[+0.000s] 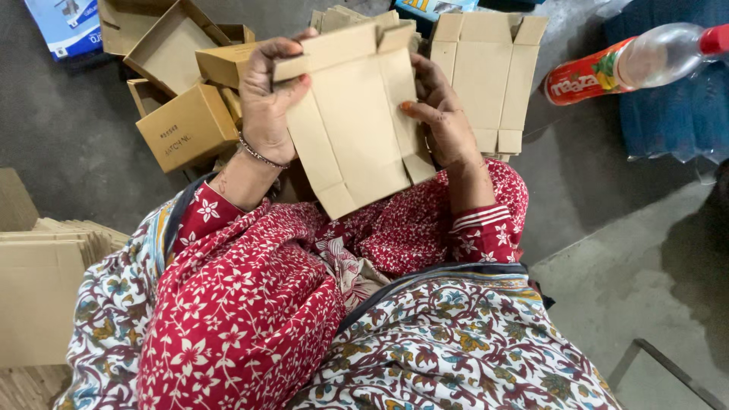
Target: The person sits on the floor and folds flat cardboard pieces into small rectangular boxes by hand. They repeatedly fold the side flaps and tuck them to form the box shape, then place the finished boxes into a stack.
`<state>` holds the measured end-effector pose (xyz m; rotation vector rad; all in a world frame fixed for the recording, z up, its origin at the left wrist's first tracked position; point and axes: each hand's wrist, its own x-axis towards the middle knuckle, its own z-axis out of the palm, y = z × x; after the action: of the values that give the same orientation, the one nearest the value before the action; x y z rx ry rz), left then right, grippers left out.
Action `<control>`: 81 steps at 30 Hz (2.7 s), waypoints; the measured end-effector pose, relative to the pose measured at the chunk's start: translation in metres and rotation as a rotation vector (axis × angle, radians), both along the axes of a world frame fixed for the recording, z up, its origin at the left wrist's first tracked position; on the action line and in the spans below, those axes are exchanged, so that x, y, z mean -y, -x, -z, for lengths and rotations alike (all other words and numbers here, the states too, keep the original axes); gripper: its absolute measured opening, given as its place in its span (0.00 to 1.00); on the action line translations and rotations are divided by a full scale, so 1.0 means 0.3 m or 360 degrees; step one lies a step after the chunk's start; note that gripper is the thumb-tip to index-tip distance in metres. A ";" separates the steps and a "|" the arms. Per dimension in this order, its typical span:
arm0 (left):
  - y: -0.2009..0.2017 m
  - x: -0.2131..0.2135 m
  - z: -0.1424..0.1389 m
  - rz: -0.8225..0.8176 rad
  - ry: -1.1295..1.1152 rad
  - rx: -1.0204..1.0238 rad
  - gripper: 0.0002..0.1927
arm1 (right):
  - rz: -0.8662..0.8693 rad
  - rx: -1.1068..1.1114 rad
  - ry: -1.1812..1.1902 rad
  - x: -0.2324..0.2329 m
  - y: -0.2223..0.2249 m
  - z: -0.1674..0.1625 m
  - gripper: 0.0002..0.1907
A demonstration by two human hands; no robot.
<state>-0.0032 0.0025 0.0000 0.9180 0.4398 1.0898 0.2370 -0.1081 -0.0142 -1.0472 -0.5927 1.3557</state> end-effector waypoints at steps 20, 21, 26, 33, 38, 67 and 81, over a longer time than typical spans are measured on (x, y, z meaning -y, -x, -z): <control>0.018 0.004 0.251 0.0223 0.0296 -0.0741 0.31 | 0.0651 0.0755 0.0205 0.081 -0.457 0.041 0.34; 0.013 0.003 0.263 0.0243 0.0284 -0.0756 0.32 | 0.0654 0.1068 0.0265 0.072 -0.448 0.039 0.33; -0.001 -0.001 0.266 0.0272 0.0278 -0.1031 0.34 | 0.0527 0.2518 0.0868 0.038 -0.393 0.019 0.32; -0.019 0.021 0.242 0.0309 0.0578 -0.1276 0.39 | 0.0164 0.2401 0.0257 -0.040 -0.098 0.005 0.32; -0.029 0.029 0.269 0.0319 0.0327 -0.1283 0.41 | -0.0094 0.2228 0.0028 -0.072 0.019 0.002 0.36; -0.023 0.075 0.085 -0.0034 -0.0173 -0.0699 0.22 | 0.0149 0.0467 -0.0019 -0.055 0.014 0.004 0.27; -0.069 0.070 0.226 0.0225 -0.0602 -0.1550 0.42 | 0.0338 0.0908 -0.0275 -0.008 0.025 0.082 0.34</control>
<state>0.0174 -0.0185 -0.0678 1.7831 0.9592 0.5343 0.2296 -0.1057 -0.0389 -1.3186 -0.9684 0.7970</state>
